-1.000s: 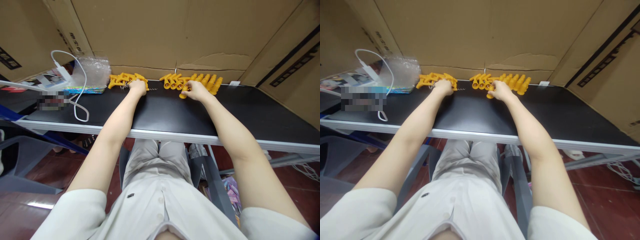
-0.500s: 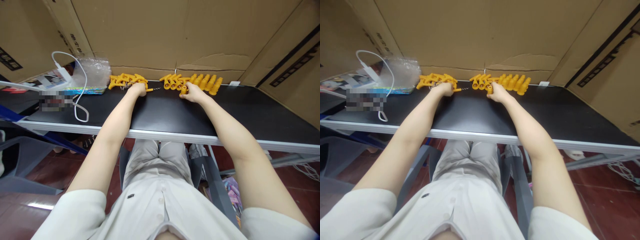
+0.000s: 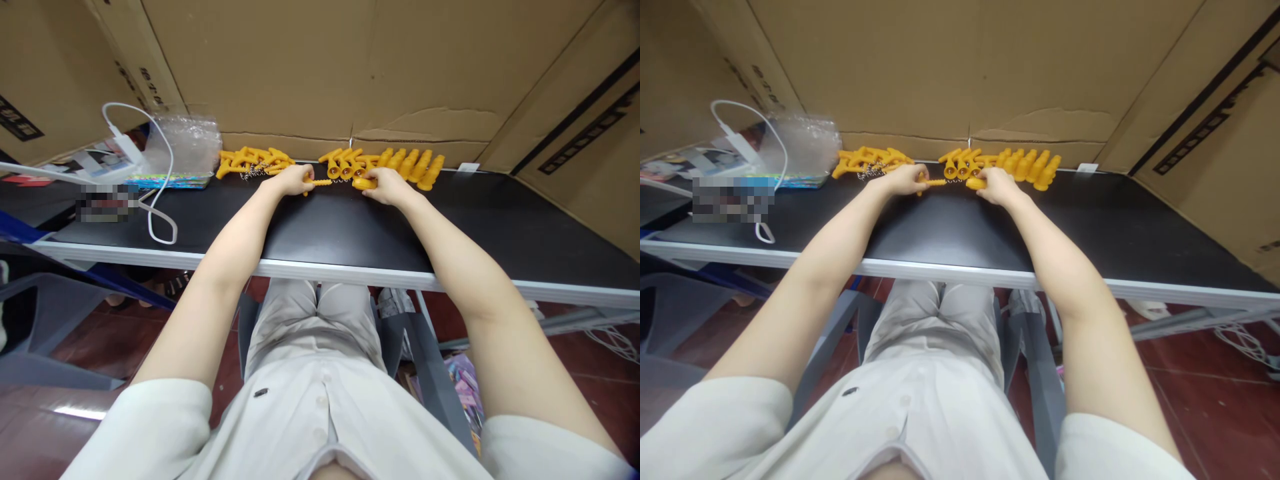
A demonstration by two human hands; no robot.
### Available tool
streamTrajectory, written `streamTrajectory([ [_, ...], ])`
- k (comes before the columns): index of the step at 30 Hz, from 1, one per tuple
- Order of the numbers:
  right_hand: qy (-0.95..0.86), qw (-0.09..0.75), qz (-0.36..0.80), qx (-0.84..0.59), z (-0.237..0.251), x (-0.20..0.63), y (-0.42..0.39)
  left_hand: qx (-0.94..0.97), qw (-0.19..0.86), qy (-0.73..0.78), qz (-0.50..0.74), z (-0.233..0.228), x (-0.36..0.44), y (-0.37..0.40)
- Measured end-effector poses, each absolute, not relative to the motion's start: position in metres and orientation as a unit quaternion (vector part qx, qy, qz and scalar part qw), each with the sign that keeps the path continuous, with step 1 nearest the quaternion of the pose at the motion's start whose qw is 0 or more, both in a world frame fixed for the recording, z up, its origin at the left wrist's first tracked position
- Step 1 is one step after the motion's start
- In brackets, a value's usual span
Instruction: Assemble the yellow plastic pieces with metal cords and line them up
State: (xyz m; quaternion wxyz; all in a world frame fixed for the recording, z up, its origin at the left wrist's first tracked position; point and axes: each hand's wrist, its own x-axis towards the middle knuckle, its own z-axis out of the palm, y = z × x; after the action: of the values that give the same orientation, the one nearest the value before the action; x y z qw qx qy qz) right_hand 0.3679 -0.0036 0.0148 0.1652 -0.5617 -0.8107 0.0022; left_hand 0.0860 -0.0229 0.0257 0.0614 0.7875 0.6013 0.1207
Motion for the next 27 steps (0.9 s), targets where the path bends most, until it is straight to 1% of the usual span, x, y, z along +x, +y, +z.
streamTrajectory([
  [6,-0.801,0.172,0.002,-0.573,0.022,0.362,-0.013,0.804,0.049,0.577,0.135,0.030,0.094,-0.029],
  [9,-0.811,0.197,0.003,-0.551,0.019,0.367,-0.006,0.807,0.033,0.573,0.143,0.028,0.093,-0.027],
  [15,-0.834,0.274,-0.005,-0.479,0.003,0.382,0.024,0.808,0.009,0.566,0.167,0.022,0.089,-0.018],
  [22,-0.846,0.322,0.026,-0.423,0.000,0.383,0.029,0.809,0.035,0.557,0.183,0.023,0.092,-0.022],
  [27,-0.852,0.329,0.027,-0.406,0.004,0.379,0.024,0.809,0.011,0.562,0.171,0.021,0.091,-0.020],
])
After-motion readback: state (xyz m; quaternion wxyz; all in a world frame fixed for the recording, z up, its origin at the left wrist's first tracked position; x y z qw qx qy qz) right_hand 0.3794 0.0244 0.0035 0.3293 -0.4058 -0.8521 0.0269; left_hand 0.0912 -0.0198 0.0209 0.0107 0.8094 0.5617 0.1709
